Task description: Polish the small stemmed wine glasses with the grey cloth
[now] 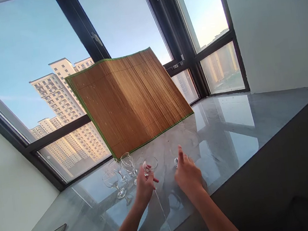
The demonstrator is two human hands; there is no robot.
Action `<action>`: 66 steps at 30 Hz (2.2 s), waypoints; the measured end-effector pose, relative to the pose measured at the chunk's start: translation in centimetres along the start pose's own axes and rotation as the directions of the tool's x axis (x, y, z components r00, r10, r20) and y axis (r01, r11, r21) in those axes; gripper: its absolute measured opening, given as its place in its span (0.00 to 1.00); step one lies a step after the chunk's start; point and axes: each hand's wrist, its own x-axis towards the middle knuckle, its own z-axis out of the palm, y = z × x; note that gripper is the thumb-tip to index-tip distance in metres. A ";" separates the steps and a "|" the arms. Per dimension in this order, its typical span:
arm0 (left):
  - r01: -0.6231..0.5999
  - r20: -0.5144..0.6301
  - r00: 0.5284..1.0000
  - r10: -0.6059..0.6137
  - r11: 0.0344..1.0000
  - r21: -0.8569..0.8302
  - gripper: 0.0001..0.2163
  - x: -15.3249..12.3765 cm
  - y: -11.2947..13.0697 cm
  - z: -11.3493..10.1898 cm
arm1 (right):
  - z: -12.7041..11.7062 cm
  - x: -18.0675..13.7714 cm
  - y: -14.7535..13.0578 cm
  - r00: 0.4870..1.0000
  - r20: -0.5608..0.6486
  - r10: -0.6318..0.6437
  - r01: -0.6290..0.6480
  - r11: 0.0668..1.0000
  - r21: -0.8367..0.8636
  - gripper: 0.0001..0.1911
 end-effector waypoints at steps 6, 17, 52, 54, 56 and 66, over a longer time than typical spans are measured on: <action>-0.282 -0.121 0.933 0.340 0.896 0.344 0.08 1.0 -1.7 -0.1 | -0.3 0.6 -0.5 0.999 0.040 0.007 -0.021 0.932 0.362 0.40; -0.138 -0.152 0.974 0.168 0.972 0.191 0.04 0.2 -1.1 0.4 | -0.5 -2.6 -7.2 0.983 -0.134 -0.128 0.181 0.524 0.832 0.35; -0.177 -0.053 0.982 0.183 0.980 0.092 0.05 0.1 -0.2 0.4 | -3.7 0.1 -4.2 0.979 0.189 0.078 -0.177 -0.140 0.974 0.34; -0.206 -0.039 0.977 0.211 0.973 0.106 0.03 -0.1 0.0 0.5 | -3.1 0.4 -3.7 0.983 0.167 0.075 -0.165 -0.031 0.986 0.32; -0.205 -0.054 0.976 0.211 0.974 0.099 0.03 -0.2 0.2 0.6 | -2.2 0.5 -3.3 0.992 0.124 0.036 -0.129 0.194 0.972 0.28; -0.283 -0.132 0.940 0.313 0.937 0.207 0.15 -0.2 -0.2 0.4 | -2.6 -1.1 -4.5 0.952 0.068 -0.299 0.261 0.907 0.329 0.28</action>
